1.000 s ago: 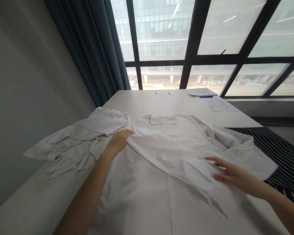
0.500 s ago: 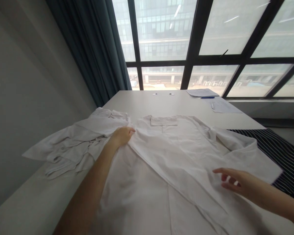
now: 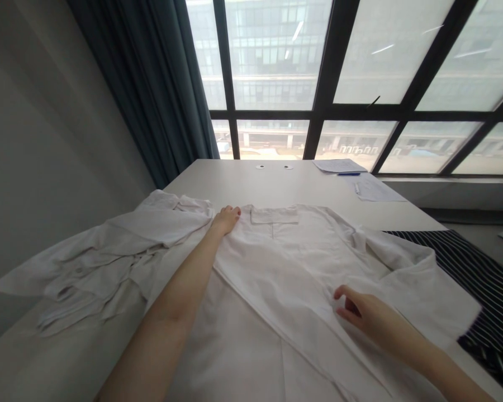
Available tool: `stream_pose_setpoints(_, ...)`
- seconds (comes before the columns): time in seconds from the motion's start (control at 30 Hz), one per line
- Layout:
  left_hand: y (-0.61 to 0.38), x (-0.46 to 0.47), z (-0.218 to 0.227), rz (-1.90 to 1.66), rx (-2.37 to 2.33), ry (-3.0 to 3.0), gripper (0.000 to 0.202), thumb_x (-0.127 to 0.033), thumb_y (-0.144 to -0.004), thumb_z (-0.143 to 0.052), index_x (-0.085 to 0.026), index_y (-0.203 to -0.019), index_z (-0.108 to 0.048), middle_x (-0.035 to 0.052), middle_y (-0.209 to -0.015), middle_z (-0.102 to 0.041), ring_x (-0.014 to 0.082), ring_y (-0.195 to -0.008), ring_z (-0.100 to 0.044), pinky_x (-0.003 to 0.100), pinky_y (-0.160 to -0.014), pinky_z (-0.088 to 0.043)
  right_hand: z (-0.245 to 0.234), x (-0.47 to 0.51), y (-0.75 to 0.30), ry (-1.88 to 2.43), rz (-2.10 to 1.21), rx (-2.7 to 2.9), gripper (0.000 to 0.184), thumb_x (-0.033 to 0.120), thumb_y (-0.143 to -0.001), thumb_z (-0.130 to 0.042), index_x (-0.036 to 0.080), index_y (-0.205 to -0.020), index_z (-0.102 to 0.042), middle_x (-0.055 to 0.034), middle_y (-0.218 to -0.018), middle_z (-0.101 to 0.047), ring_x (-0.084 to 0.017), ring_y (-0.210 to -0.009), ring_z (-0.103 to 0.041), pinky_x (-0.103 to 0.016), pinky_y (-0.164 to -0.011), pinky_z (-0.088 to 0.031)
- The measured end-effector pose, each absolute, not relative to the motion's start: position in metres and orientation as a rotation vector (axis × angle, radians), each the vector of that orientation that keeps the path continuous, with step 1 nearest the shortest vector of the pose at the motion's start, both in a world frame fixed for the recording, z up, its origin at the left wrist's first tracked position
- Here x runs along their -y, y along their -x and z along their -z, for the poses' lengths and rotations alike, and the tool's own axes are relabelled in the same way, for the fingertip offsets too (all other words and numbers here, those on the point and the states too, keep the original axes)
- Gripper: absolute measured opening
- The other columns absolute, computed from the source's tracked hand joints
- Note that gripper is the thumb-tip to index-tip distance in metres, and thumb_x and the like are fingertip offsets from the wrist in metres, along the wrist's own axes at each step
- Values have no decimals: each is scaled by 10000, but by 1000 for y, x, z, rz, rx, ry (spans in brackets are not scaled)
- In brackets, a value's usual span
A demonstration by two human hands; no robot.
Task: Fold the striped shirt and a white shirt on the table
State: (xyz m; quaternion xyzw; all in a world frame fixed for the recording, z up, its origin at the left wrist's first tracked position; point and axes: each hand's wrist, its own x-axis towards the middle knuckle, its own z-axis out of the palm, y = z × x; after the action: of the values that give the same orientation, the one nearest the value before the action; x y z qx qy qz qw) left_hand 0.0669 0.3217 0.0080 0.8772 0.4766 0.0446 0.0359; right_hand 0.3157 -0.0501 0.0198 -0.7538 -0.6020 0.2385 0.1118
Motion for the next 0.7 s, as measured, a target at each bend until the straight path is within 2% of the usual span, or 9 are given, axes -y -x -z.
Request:
stream_pose_setpoints(0.1, -70, -331, -6, -106, -1444, -2709, 269, -265, -981, -410, -229, -1192, -571, 111, -1234, -543, 246, -1173, -514, 349, -941, -441, -17, 53, -316, 2263, -703, 1741, 138, 377, -839, -507, 242, -829, -534, -2, -651, -636, -174, -580, -556, -271, -560, -349)
stream_pose_setpoints(0.2, -73, -338, -4, -60, -1432, -2721, 243, -242, -970, -446, -238, -1187, -556, 92, -1230, -545, 233, -1187, -503, 331, -953, -433, -15, 57, -316, 2286, -662, 1766, 218, 368, -848, -494, 234, -682, -445, 2, -631, -613, -156, -564, -521, -267, -550, -309)
stream_pose_setpoints(0.27, -74, -339, -4, -46, -1454, -2723, 212, -225, -965, -456, -210, -1150, -559, 95, -1211, -554, 227, -1166, -516, 319, -945, -435, -14, 61, -318, 2279, -659, 1774, 252, 369, -861, -479, 231, -660, -416, 6, -627, -605, -149, -564, -515, -265, -552, -304)
stream_pose_setpoints(0.47, -74, -334, -8, -148, -1672, -2694, 263, -185, -996, -336, -129, -1194, -498, 162, -1231, -536, 238, -1104, -549, 331, -898, -458, -2, 69, -328, 2295, -596, 1747, 271, 394, -867, -494, 233, -656, -441, 11, -620, -614, -159, -569, -558, -267, -563, -352)
stream_pose_setpoints(0.57, -78, -326, -10, -190, -1748, -2705, 306, -131, -974, -322, -116, -1235, -481, 194, -1279, -510, 281, -1159, -521, 367, -892, -464, 6, 74, -333, 2377, -460, 1747, 248, 410, -867, -519, 240, -689, -488, 14, -607, -619, -169, -541, -576, -276, -530, -379)
stream_pose_setpoints(0.63, -82, -317, -9, -231, -1773, -2732, 367, -75, -954, -285, -97, -1278, -456, 224, -1348, -460, 307, -1238, -468, 400, -934, -443, 9, 77, -334, 2348, -283, 1799, 180, 390, -879, -507, 246, -788, -564, -6, -681, -659, -191, -581, -618, -295, -541, -435)
stream_pose_setpoints(0.7, -87, -302, -5, -262, -1739, -2781, 407, -53, -943, -279, -101, -1315, -438, 224, -1429, -398, 307, -1321, -394, 419, -1002, -402, 10, 79, -330, 2198, -39, 1891, 190, 342, -900, -468, 245, -948, -624, -57, -870, -703, -225, -738, -674, -335, -637, -513)
